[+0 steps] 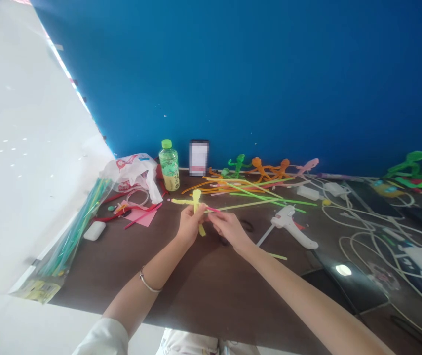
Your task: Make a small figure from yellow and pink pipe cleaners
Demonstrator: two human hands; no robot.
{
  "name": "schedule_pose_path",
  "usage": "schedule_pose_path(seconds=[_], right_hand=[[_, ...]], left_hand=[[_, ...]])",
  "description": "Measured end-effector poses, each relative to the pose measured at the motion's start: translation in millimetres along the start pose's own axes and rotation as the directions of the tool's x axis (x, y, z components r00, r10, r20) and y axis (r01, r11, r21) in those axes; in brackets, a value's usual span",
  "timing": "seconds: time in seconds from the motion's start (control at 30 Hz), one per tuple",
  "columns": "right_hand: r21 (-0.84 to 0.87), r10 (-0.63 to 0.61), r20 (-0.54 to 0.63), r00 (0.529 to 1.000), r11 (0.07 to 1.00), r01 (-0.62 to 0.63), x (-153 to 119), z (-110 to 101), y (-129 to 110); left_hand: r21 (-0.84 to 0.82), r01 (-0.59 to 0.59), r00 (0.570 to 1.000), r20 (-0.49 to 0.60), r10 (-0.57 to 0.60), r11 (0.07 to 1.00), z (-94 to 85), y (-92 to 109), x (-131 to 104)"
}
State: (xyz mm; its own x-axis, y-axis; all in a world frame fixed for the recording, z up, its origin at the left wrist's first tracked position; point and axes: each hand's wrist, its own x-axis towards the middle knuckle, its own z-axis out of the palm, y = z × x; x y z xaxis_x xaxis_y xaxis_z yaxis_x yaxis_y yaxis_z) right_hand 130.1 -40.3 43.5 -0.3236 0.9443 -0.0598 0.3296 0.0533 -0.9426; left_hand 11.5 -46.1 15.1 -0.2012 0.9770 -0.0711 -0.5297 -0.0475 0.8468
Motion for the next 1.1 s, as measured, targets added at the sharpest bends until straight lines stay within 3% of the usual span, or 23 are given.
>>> schedule_pose_path(seconds=[0.1,0.23,0.33,0.4,0.47,0.53,0.6,0.67,0.77,0.83,0.97,1.03,1.1], right_hand=[[-0.196,-0.133,0.051,0.990,0.970,0.140,-4.8,0.4,-4.9],[-0.524,-0.239,0.050,0.970,0.820,0.230,-12.0,-3.3,-15.8],[-0.713,-0.336,0.011,0.942,0.658,0.243,-12.6,-12.3,-24.0],[-0.746,-0.396,0.001,0.918,0.611,0.264,-8.6,-20.9,-26.9],[-0.713,-0.420,-0.034,0.907,0.646,0.272,-1.9,-29.3,-26.7],[-0.623,-0.395,-0.089,0.914,0.739,0.258,5.5,-34.9,-23.3],[-0.476,-0.312,-0.106,0.944,0.849,0.228,11.1,-36.0,-17.7],[-0.280,-0.164,-0.047,0.985,0.949,0.145,13.4,-31.7,-11.0],[-0.011,0.056,0.079,0.995,0.998,-0.055,10.6,-18.0,-1.9],[0.059,0.099,0.111,0.989,0.993,-0.106,6.0,-8.0,1.5],[-0.118,-0.006,0.179,0.984,0.993,0.027,-4.5,0.5,-3.0],[-0.324,-0.104,0.179,0.978,0.933,0.158,-8.7,-2.9,-10.2],[-0.542,-0.197,0.136,0.971,0.805,0.239,-11.0,-9.8,-18.2]], left_hand=[[0.153,-0.070,0.997,-0.033,0.076,0.986,-3.1,-3.1,0.6],[0.420,-0.199,0.969,-0.051,0.242,0.885,-8.5,-6.7,1.7],[0.470,-0.196,0.969,-0.044,0.244,0.861,-10.3,-7.0,2.4],[0.434,-0.164,0.982,-0.013,0.188,0.886,-9.3,-5.5,2.3],[0.331,-0.100,0.995,0.056,0.086,0.938,-6.9,-3.0,1.6],[0.181,0.000,0.989,0.148,-0.027,0.983,-3.7,0.0,0.6],[0.051,0.089,0.969,0.225,-0.099,0.995,-0.8,2.9,-0.6],[-0.014,0.133,0.958,0.259,-0.124,0.991,1.4,4.6,-1.5],[-0.016,0.106,0.966,0.238,-0.099,0.994,2.3,3.6,-1.9],[0.040,0.044,0.988,0.143,-0.049,0.998,1.0,0.9,-1.5],[0.366,-0.091,0.985,-0.103,0.138,0.926,-4.9,-3.4,0.2],[0.516,-0.156,0.964,-0.106,0.243,0.842,-7.8,-3.1,1.0],[0.587,-0.210,0.951,-0.063,0.302,0.782,-9.4,-1.6,1.4]])
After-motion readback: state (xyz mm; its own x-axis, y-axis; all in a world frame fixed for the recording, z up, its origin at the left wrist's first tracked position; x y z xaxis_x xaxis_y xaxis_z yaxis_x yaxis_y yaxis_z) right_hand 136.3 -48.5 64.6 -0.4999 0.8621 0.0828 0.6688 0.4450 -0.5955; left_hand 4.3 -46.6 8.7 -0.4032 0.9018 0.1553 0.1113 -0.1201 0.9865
